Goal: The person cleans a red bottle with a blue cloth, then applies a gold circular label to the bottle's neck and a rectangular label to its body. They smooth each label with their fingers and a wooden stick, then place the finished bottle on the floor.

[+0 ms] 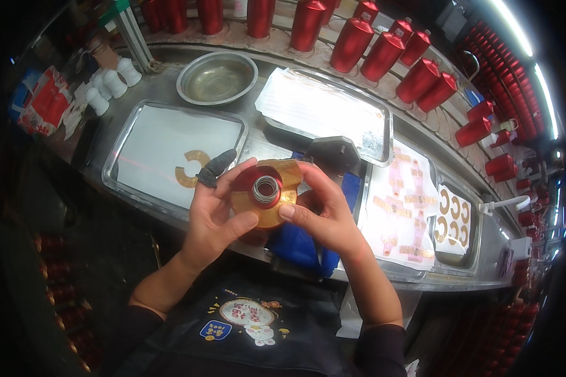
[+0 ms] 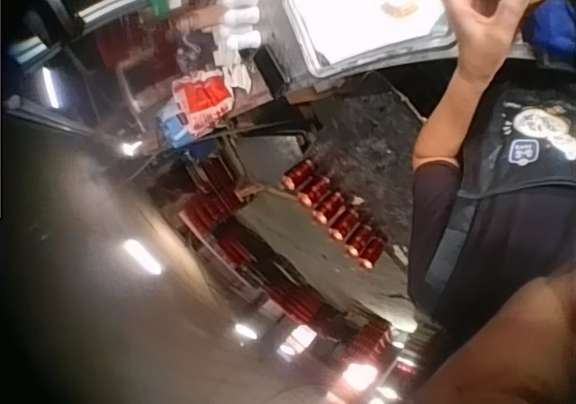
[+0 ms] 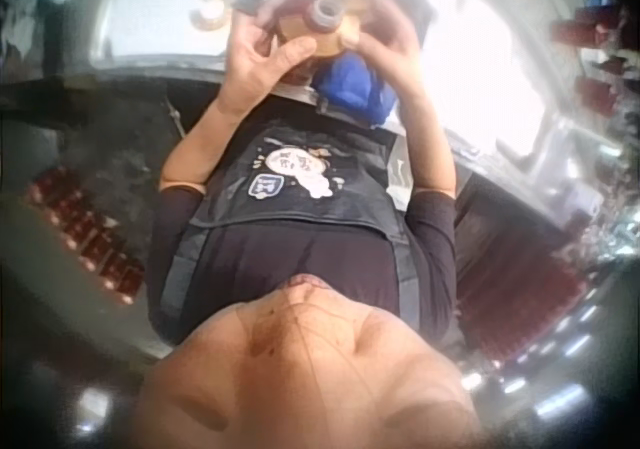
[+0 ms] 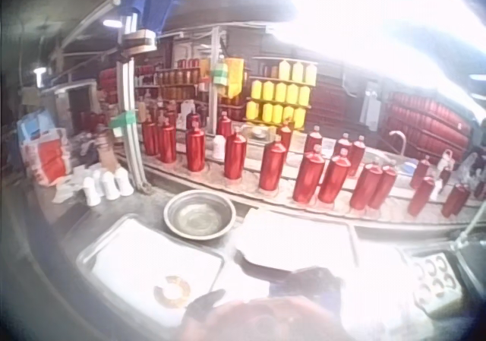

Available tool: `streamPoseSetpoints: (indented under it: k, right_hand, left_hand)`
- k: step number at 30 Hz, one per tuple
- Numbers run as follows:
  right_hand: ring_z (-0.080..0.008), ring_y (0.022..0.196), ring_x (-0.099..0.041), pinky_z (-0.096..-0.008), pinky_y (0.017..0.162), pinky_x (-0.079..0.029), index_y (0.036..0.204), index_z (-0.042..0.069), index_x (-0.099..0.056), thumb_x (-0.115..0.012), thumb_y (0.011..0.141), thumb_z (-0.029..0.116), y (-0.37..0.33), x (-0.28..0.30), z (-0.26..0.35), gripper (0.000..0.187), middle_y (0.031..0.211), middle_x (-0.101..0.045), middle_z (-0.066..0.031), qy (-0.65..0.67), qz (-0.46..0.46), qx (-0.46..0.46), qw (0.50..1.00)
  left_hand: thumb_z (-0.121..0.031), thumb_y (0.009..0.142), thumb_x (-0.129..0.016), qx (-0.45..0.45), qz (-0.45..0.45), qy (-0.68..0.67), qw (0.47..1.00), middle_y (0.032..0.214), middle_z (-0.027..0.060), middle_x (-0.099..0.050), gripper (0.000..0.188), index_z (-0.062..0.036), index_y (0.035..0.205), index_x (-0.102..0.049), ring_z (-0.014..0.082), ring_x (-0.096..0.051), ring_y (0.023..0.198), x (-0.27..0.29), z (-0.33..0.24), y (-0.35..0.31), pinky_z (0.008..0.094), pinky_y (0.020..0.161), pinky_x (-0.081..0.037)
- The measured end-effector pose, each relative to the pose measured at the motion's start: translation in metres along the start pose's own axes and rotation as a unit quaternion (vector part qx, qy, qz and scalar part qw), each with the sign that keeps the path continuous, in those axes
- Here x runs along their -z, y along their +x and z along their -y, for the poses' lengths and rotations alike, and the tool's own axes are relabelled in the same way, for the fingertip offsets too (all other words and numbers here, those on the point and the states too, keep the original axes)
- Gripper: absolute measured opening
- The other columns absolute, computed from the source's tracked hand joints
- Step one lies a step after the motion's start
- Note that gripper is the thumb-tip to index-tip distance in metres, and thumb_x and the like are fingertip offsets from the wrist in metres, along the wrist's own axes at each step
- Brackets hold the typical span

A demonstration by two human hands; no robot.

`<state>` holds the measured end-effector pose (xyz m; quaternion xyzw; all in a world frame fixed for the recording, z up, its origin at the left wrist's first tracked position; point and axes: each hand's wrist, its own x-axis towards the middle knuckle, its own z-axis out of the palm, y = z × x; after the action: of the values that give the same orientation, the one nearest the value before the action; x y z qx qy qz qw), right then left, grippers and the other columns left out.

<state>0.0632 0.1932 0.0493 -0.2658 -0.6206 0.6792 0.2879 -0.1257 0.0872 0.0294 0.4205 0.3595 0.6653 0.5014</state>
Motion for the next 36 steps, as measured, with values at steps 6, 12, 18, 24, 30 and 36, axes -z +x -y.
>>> streamPoseSetpoints:
  k: [6,12,18,24,30,36]
  right_hand:
    - [-0.0085,0.101,-0.061,-0.0233,0.083,-0.051,0.14,0.0,-0.052,-0.077,0.091,0.019,0.001,0.002,0.001,0.058,0.122,-0.058,-0.0031,-0.002,0.007,-0.008,1.0]
    - [-0.0086,0.1,-0.06,-0.0232,0.083,-0.051,0.139,0.0,-0.053,-0.074,0.093,0.018,-0.001,-0.001,0.006,0.053,0.122,-0.055,-0.0032,0.007,0.013,-0.028,0.999]
    - [-0.0074,0.097,-0.059,-0.0217,0.08,-0.049,0.14,-0.001,-0.052,-0.078,0.09,0.02,-0.001,0.004,0.004,0.06,0.122,-0.054,-0.003,-0.018,0.019,-0.018,0.999]
    - [-0.0048,0.087,-0.057,-0.0203,0.072,-0.047,0.138,-0.001,-0.055,-0.08,0.088,0.02,0.003,0.006,-0.006,0.059,0.12,-0.054,-0.0024,-0.043,0.024,0.032,0.998]
    - [-0.0047,0.086,-0.056,-0.0203,0.071,-0.047,0.137,-0.001,-0.055,-0.08,0.087,0.02,0.005,0.006,-0.002,0.059,0.118,-0.054,-0.0021,0.006,0.021,-0.006,1.0]
    - [-0.0057,0.087,-0.057,-0.0194,0.072,-0.046,0.137,-0.001,-0.054,-0.082,0.085,0.023,0.002,0.002,-0.005,0.064,0.117,-0.055,-0.0028,-0.1,0.016,0.039,0.994]
  left_hand:
    - [-0.004,0.092,-0.069,0.021,-0.044,-0.058,0.997,0.149,0.0176,-0.049,0.071,0.0021,0.15,-0.028,0.0237,-0.047,0.138,-0.002,0.0,0.002,0.0404,0.118,-0.034]
    - [-0.008,0.095,-0.071,0.013,-0.04,-0.01,0.999,0.144,0.0192,-0.051,0.067,0.0041,0.146,-0.03,0.0214,-0.053,0.131,-0.003,-0.001,0.005,0.0373,0.114,-0.039]
    - [-0.009,0.092,-0.074,0.022,-0.054,-0.02,0.998,0.142,0.0179,-0.051,0.069,0.0033,0.146,-0.032,0.0205,-0.053,0.131,-0.007,-0.001,0.004,0.0363,0.113,-0.041]
    - [-0.011,0.086,-0.08,0.009,-0.029,0.029,0.999,0.141,0.0159,-0.05,0.079,0.0022,0.147,-0.032,0.02,-0.051,0.132,-0.011,-0.004,0.002,0.0358,0.114,-0.041]
    - [-0.015,0.084,-0.084,0.011,-0.026,0.035,0.999,0.144,0.0174,-0.047,0.087,0.001,0.149,-0.029,0.022,-0.049,0.134,-0.004,0.005,-0.001,0.0384,0.115,-0.04]
    - [-0.045,0.086,-0.081,-0.264,-0.014,0.345,0.901,0.152,0.0229,-0.033,0.092,0.0011,0.151,-0.033,0.0322,-0.044,0.138,-0.003,0.018,-0.027,0.0428,0.113,-0.04]
